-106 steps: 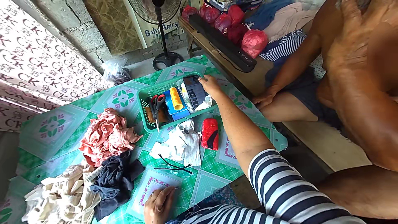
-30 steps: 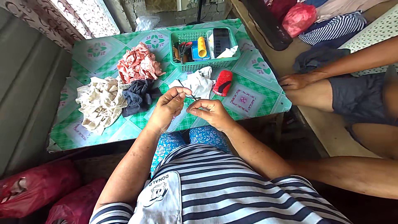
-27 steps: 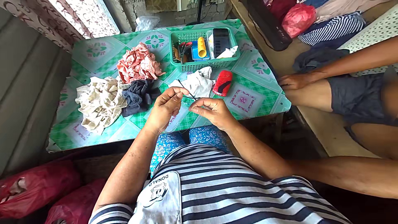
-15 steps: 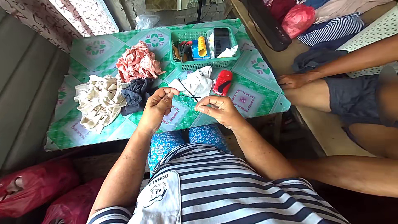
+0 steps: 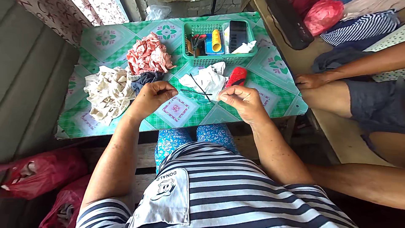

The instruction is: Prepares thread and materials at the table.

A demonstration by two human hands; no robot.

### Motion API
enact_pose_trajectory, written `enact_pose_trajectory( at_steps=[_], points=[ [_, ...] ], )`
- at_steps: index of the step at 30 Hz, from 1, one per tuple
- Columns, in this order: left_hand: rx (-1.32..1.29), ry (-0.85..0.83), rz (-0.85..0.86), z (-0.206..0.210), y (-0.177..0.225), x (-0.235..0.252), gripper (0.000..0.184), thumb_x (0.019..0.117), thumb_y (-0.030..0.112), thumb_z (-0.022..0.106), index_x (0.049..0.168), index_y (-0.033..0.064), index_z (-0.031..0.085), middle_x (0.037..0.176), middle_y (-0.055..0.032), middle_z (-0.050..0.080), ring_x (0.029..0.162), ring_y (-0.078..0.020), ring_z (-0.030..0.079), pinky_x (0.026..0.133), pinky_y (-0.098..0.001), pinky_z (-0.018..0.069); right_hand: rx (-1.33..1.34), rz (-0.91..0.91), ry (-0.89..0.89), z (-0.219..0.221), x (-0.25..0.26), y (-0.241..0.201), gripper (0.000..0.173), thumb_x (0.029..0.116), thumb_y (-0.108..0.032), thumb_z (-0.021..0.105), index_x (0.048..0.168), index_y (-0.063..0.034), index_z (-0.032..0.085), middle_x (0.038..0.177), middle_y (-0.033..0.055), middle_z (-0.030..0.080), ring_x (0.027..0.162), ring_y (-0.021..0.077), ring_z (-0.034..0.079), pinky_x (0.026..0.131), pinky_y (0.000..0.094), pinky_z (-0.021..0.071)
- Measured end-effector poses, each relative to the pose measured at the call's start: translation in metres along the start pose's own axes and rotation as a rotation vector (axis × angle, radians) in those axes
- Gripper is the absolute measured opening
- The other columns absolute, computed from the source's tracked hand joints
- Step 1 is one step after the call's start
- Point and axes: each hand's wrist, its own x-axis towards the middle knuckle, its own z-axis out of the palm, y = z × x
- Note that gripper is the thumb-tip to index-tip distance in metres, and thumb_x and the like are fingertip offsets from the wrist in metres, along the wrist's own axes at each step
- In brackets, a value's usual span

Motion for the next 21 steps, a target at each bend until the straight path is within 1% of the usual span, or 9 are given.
enact_pose_trajectory(
  at_steps=[3, 6, 8, 10, 13, 16, 19, 21],
  points=[
    [-0.044, 0.042, -0.037, -0.013, -0.004, -0.001, 0.008, 0.0987, 0.011, 0.064, 0.102, 0.0079, 0.071, 0.09, 0.0097, 0.068, 0.081, 0.0071, 0.061, 0.077, -0.0132, 0.0508, 0.024, -0.008, 0.017, -0.003, 0.001, 0.001, 0.011, 0.0947, -0.001, 0.063, 0.097, -0.0053, 0.073, 0.097, -0.001, 0.074, 0.095, 0.0071, 0.07, 0.09, 0.0273, 0.0583],
    [-0.068, 0.084, -0.06, -0.022, -0.011, -0.003, 0.007, 0.0987, 0.011, 0.064, 0.101, 0.009, 0.071, 0.09, 0.0112, 0.068, 0.081, 0.0075, 0.061, 0.077, -0.0131, 0.0508, 0.048, -0.001, 0.03, -0.006, 0.001, 0.0, 0.012, 0.0948, -0.001, 0.063, 0.097, -0.0069, 0.073, 0.097, -0.0019, 0.074, 0.094, 0.0075, 0.07, 0.09, 0.0278, 0.0589],
    [-0.079, 0.107, -0.071, -0.026, -0.015, -0.003, 0.007, 0.0987, 0.01, 0.064, 0.1, 0.0097, 0.07, 0.089, 0.0125, 0.068, 0.079, 0.0086, 0.06, 0.074, -0.0119, 0.0503, 0.049, 0.001, 0.043, -0.008, 0.002, -0.001, 0.013, 0.0946, 0.0, 0.063, 0.097, -0.0075, 0.073, 0.097, -0.0025, 0.074, 0.094, 0.007, 0.07, 0.089, 0.027, 0.0585],
    [-0.094, 0.119, -0.083, -0.032, -0.02, -0.004, 0.007, 0.0992, 0.011, 0.063, 0.1, 0.0115, 0.07, 0.086, 0.0138, 0.067, 0.074, 0.0091, 0.058, 0.069, -0.011, 0.0486, 0.051, -0.006, 0.054, -0.01, 0.002, 0.0, 0.012, 0.0946, -0.001, 0.063, 0.097, -0.0069, 0.073, 0.097, -0.0017, 0.074, 0.094, 0.0081, 0.07, 0.089, 0.0274, 0.0586],
    [-0.104, 0.15, -0.112, -0.038, -0.026, -0.005, 0.008, 0.0995, 0.012, 0.063, 0.097, 0.0137, 0.07, 0.08, 0.0161, 0.064, 0.064, 0.0097, 0.051, 0.059, -0.0099, 0.0421, 0.039, -0.009, 0.058, -0.012, 0.002, 0.0, 0.012, 0.0952, -0.002, 0.063, 0.097, -0.0083, 0.073, 0.097, -0.0028, 0.074, 0.096, 0.0076, 0.07, 0.09, 0.0269, 0.0582],
    [-0.088, 0.166, -0.15, -0.045, -0.034, -0.006, 0.007, 0.1, 0.013, 0.063, 0.098, 0.0134, 0.069, 0.079, 0.0159, 0.062, 0.063, 0.0094, 0.049, 0.058, -0.0103, 0.0404, 0.029, -0.011, 0.067, -0.014, 0.002, 0.001, 0.013, 0.0953, -0.002, 0.063, 0.097, -0.0088, 0.074, 0.098, -0.003, 0.075, 0.095, 0.0073, 0.07, 0.09, 0.0268, 0.058],
    [-0.059, 0.184, -0.166, -0.052, -0.041, -0.008, 0.007, 0.1002, 0.013, 0.062, 0.097, 0.013, 0.069, 0.08, 0.0156, 0.062, 0.064, 0.0093, 0.05, 0.059, -0.0104, 0.0415, 0.023, -0.022, 0.076, -0.017, 0.003, 0.0, 0.014, 0.0954, -0.001, 0.062, 0.097, -0.0079, 0.073, 0.098, -0.0019, 0.075, 0.095, 0.0082, 0.071, 0.091, 0.0274, 0.0579],
    [-0.034, 0.194, -0.173, -0.057, -0.045, -0.009, 0.007, 0.1004, 0.013, 0.062, 0.097, 0.0128, 0.068, 0.079, 0.016, 0.061, 0.064, 0.0096, 0.049, 0.059, -0.0105, 0.0405, 0.021, -0.019, 0.086, -0.019, 0.003, 0.0, 0.014, 0.0956, -0.001, 0.062, 0.096, -0.0091, 0.073, 0.098, -0.0029, 0.075, 0.096, 0.0079, 0.071, 0.092, 0.0278, 0.058]
  ],
)
